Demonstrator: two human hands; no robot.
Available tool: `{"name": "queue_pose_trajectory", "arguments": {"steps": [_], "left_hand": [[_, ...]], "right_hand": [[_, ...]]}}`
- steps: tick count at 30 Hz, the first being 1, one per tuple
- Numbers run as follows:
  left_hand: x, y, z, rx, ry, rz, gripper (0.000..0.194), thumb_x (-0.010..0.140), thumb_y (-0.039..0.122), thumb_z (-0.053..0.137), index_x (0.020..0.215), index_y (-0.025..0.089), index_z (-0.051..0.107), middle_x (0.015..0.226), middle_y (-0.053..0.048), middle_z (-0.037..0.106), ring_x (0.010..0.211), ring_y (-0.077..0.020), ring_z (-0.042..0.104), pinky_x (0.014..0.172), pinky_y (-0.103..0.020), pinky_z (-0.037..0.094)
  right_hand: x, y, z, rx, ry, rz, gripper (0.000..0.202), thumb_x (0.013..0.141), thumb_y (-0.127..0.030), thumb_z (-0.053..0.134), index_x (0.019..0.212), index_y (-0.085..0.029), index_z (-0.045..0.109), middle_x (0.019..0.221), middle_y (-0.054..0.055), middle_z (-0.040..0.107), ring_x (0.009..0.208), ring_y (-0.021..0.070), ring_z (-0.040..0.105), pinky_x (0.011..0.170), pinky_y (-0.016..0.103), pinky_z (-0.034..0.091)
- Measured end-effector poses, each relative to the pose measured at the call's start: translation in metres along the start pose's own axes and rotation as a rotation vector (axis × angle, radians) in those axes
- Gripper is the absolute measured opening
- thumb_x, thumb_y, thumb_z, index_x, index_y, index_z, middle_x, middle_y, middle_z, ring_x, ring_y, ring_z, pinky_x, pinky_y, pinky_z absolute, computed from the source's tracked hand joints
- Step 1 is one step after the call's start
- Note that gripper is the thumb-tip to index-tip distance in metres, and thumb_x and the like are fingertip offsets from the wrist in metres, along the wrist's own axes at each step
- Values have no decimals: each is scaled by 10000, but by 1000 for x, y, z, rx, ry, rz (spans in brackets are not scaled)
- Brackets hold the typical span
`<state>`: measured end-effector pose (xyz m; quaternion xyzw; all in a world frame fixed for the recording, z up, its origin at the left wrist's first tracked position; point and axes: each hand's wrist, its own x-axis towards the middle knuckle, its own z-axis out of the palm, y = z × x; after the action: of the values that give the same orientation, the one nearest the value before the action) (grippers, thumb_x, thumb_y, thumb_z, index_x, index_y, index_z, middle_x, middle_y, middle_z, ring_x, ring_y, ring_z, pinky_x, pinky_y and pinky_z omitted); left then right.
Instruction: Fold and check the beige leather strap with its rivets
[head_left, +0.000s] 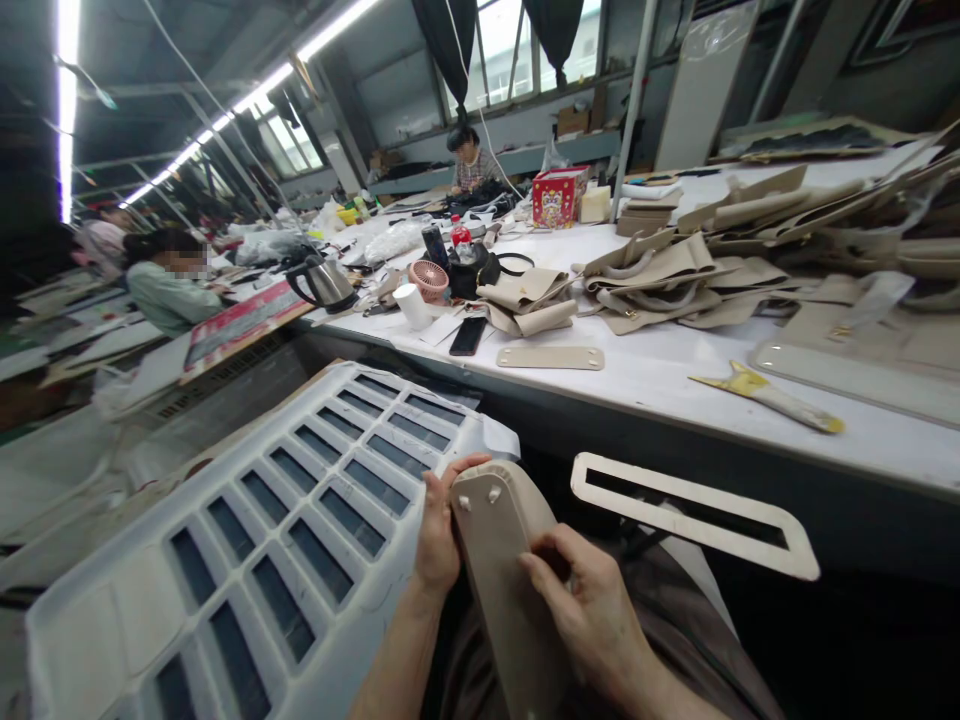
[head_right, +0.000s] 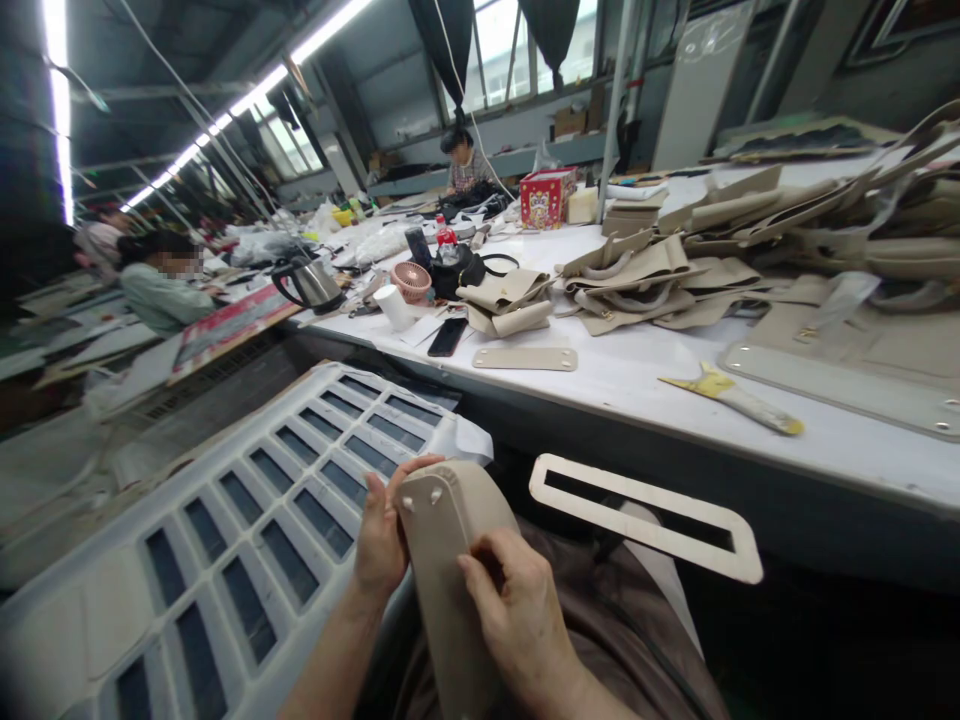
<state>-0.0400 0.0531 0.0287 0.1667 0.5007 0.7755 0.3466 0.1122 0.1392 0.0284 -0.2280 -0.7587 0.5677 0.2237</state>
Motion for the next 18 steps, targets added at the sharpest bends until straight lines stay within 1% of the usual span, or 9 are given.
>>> {"name": "queue_pose_trajectory", "arguments": {"steps": [4, 8, 12, 15, 18], "left_hand": [[2, -6, 0, 89, 45, 37, 559, 964, 597, 324, 1164, 142, 581, 1095, -128, 670, 917, -224, 628, 817, -330, 493], [3, -10, -1, 180, 75, 67, 500, 964, 559, 386, 1155, 141, 586, 1135, -139, 660, 923, -232, 637, 796, -323, 500], [3, -10, -2, 254, 99, 64, 441, 951, 529, 457, 1135, 149, 585, 1098, -128, 669, 852, -212, 647, 719, -287, 508], [4, -10, -1, 277, 115, 63, 415, 942, 516, 490, 1124, 156, 585, 1069, -115, 671, 804, -187, 642, 674, -256, 502], [4, -10, 0, 289, 130, 77, 403, 933, 512, 511, 1110, 157, 589, 998, -92, 670, 785, -171, 631, 658, -235, 497]], "right_hand": [[1, 2, 2, 17, 19, 60, 237, 910, -345, 535, 729, -193, 557, 703, -11, 562, 669, 155, 534, 628, 265, 375], [4, 3, 3, 30, 28, 116, 258, 899, -372, 543, 713, -194, 543, 683, -13, 553, 654, 156, 517, 601, 264, 358], [6, 4, 5, 29, 18, 132, 260, 892, -379, 543, 711, -194, 534, 671, -17, 537, 623, 147, 498, 558, 258, 336], [8, 4, 5, 33, 2, 156, 255, 889, -375, 546, 709, -198, 511, 666, -22, 525, 610, 142, 483, 556, 261, 335], [10, 4, 4, 54, 10, 168, 186, 874, -359, 565, 800, -204, 497, 697, -31, 513, 633, 145, 488, 593, 262, 366]]}}
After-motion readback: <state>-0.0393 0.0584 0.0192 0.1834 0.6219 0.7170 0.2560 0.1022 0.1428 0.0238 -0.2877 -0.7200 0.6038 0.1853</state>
